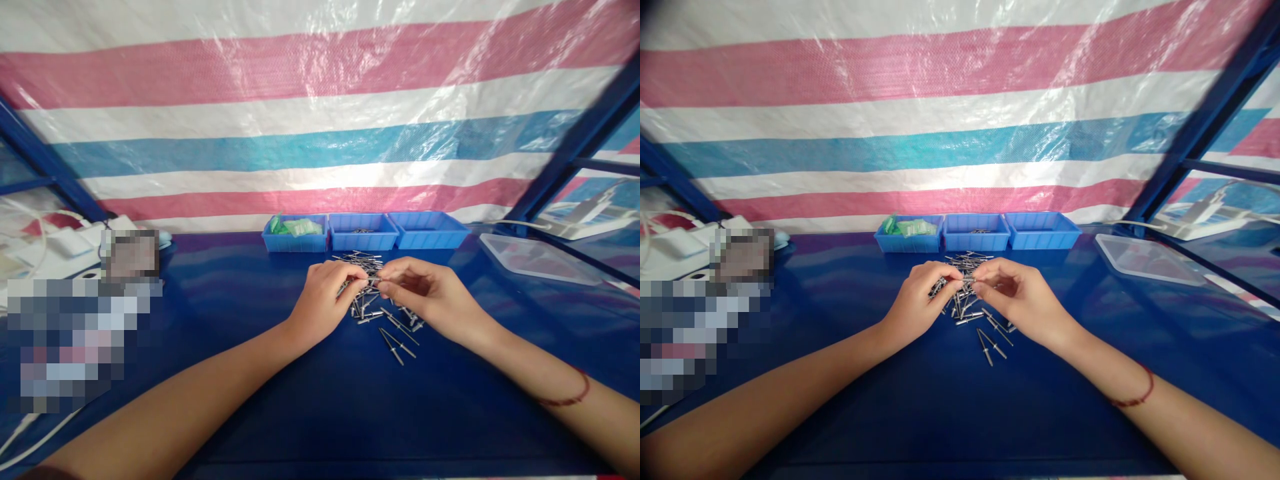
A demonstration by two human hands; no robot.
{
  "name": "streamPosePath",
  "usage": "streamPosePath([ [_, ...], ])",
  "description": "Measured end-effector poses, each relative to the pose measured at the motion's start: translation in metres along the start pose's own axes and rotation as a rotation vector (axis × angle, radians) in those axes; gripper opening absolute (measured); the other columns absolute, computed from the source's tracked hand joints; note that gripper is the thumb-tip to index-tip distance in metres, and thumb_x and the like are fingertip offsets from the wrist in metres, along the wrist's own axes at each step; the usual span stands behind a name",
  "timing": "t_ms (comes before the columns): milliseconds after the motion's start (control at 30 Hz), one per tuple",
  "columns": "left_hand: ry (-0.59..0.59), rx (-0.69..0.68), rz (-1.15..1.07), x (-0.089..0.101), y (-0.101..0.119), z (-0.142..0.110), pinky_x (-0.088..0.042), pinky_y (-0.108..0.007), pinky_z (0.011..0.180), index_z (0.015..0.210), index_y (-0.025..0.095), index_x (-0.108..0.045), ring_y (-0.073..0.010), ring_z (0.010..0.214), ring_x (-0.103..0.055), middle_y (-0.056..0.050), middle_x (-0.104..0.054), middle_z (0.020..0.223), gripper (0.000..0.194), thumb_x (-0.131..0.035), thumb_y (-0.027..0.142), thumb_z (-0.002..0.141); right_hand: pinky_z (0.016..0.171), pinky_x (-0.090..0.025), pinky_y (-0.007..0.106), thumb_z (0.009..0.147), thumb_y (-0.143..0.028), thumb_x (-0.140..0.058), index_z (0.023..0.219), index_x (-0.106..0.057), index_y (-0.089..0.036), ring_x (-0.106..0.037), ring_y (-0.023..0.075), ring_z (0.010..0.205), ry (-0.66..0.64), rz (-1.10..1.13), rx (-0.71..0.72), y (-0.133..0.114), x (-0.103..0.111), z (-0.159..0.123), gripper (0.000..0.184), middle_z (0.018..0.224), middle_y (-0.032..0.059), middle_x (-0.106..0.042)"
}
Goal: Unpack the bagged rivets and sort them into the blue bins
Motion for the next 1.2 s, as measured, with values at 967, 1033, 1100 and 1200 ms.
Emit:
streamPosePath([
  [967,-0.181,0.035,-0.003,-0.005,-0.002,-0.003,-0.042,-0.037,0.086,0.111,0.021,-0.054,-0.0205,0.101,-0.055,-0.005,-0.063,0.107,0.023,-0.043,0.017,0.091,0.068,-0.047,0.033,0.076,-0.02,-0.051,0.078,-0.063,-0.019,-0.061,0.0192,0.07,0.009,-0.905,0.26,0.016,0.041,0.081,0.013,0.079,0.0057,-0.068],
  [1033,-0.185,0.039,0.003,-0.005,-0.002,-0.003,-0.042,-0.037,0.085,0.111,0.02,-0.054,-0.0205,0.101,-0.055,-0.005,-0.063,0.107,0.023,-0.042,0.016,0.091,0.06,-0.045,0.029,0.075,-0.02,-0.051,0.077,-0.063,-0.02,-0.06,0.0159,0.063,-0.176,-0.838,0.198,0.014,0.044,0.06,0.012,0.072,0.0023,-0.067],
  [1100,-0.188,0.044,0.004,-0.006,-0.002,-0.002,-0.042,-0.037,0.085,0.11,0.02,-0.054,-0.0204,0.101,-0.055,-0.005,-0.063,0.106,0.023,-0.042,0.015,0.091,0.057,-0.044,0.027,0.075,-0.02,-0.051,0.077,-0.063,-0.021,-0.059,0.0143,0.061,-0.326,-0.782,0.166,0.014,0.045,0.041,0.013,0.071,0.0009,-0.066],
  [1200,-0.185,0.046,0.0,-0.006,-0.002,-0.001,-0.042,-0.036,0.085,0.109,0.02,-0.055,-0.02,0.1,-0.055,-0.005,-0.063,0.106,0.022,-0.043,0.014,0.09,0.06,-0.045,0.027,0.077,-0.021,-0.052,0.079,-0.064,-0.02,-0.058,0.0141,0.065,-0.431,-0.751,0.164,0.02,0.043,0.026,0.013,0.075,0.0016,-0.067],
])
Point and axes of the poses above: each hand's wrist, its own z-axis towards the middle knuckle, its own x-axis out of the back of the hand, y = z × x, the point moved 2 cm from there along z, towards the middle knuckle
